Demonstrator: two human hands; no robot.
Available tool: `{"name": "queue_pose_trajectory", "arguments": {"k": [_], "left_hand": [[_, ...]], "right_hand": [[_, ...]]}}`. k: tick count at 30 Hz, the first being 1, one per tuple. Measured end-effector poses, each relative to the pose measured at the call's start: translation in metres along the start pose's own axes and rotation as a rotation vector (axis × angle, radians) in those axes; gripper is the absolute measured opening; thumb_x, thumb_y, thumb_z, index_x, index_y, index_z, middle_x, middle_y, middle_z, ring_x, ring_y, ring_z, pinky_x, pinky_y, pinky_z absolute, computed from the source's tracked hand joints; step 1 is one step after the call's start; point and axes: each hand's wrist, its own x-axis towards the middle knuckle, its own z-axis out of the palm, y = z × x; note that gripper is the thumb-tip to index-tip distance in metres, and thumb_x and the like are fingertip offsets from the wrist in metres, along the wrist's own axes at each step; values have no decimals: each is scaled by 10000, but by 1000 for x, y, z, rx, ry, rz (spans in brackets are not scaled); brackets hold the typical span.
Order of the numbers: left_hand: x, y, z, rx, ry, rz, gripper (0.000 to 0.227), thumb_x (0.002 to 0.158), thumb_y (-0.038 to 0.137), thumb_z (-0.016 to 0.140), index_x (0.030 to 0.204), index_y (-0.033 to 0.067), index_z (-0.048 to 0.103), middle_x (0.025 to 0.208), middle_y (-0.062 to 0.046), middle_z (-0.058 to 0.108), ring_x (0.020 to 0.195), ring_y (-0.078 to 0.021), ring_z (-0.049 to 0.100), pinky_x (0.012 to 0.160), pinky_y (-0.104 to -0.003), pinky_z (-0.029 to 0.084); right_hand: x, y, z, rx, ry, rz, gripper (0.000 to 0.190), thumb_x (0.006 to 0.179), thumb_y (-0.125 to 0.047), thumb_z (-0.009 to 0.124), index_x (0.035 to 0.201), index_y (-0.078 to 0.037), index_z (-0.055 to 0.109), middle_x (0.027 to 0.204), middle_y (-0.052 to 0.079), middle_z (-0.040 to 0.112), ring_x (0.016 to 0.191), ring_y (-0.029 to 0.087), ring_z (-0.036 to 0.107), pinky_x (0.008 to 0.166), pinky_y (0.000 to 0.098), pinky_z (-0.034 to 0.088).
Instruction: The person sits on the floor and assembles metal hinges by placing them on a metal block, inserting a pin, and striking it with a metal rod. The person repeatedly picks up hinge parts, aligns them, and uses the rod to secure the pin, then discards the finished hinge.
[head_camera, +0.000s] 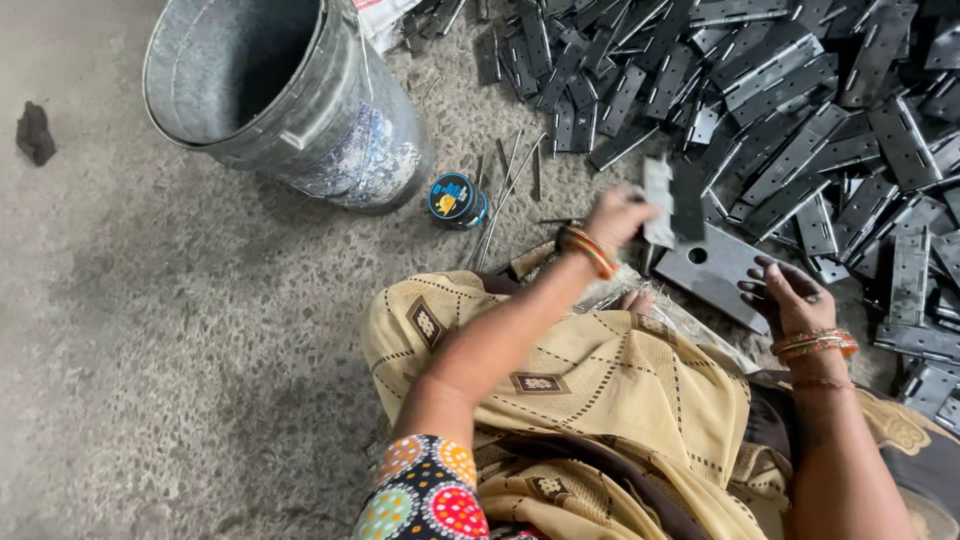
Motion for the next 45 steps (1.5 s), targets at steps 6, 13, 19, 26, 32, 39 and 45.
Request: {"name": "queue_pose_trajectory", "arguments": {"k": [6, 13, 19, 26, 32, 39, 45], "left_hand": [[-32, 245, -148, -379, 448, 564, 236, 874, 231, 784, 985, 42, 696, 822, -91, 724, 596, -179, 651, 471, -249, 460], [-27, 243, -154, -529, 488, 797, 174, 987, 161, 682, 1046, -1, 662, 824, -107, 709, 641, -179, 671, 539, -322, 521], [54, 68, -81, -230, 275, 278, 141, 981, 178, 685, 1000, 39, 671, 786, -82, 728, 566, -161, 656, 478, -304, 515], [116, -102, -8, 417, 18, 15, 175, 924, 178, 712, 1038, 50, 675, 831, -58, 739, 630, -146, 712, 519, -322, 593], [158, -132, 62, 1088, 100, 307, 389, 863, 207, 807, 1153, 21, 625, 1035, -204, 705, 971, -372, 693, 872, -445, 557], [167, -124, 118, 1317, 264, 96, 705, 757, 176, 839, 1342, 34, 473, 1373, -203, 541, 1179, -434, 614, 987, -477, 517], [197, -129, 79, 1363, 173, -41, 675, 682, 194, 880, 1257, 36, 565, 1066, -225, 708, 990, -427, 675, 898, -492, 555]], "right_hand": [[12, -5, -25, 75, 129, -88, 252, 1027, -108, 740, 1242, 4, 672, 1158, 112, 725, 1004, 254, 738, 860, 389, 625], [10, -17, -23, 107, 142, -117, 253, 1033, -105, 730, 1259, -4, 684, 1140, 101, 740, 958, 253, 749, 827, 380, 627], [14, -22, -64, 97, 170, -178, 232, 1030, -89, 727, 1245, -4, 714, 1082, 89, 744, 908, 192, 743, 823, 329, 630], [37, -15, -85, 86, 320, -82, 216, 984, -126, 740, 1183, -41, 738, 1024, 59, 768, 855, 145, 744, 761, 300, 627], [71, -15, -76, 114, 250, -61, 231, 976, -155, 743, 1185, -58, 736, 1005, 57, 764, 828, 137, 740, 715, 286, 618], [85, -13, -73, 93, 242, -13, 245, 979, -189, 736, 1198, -78, 733, 1023, 27, 758, 850, 107, 727, 718, 272, 608], [93, -7, -75, 103, 196, -39, 241, 979, -187, 733, 1192, -74, 728, 1024, 21, 755, 845, 105, 722, 717, 269, 603]]}}
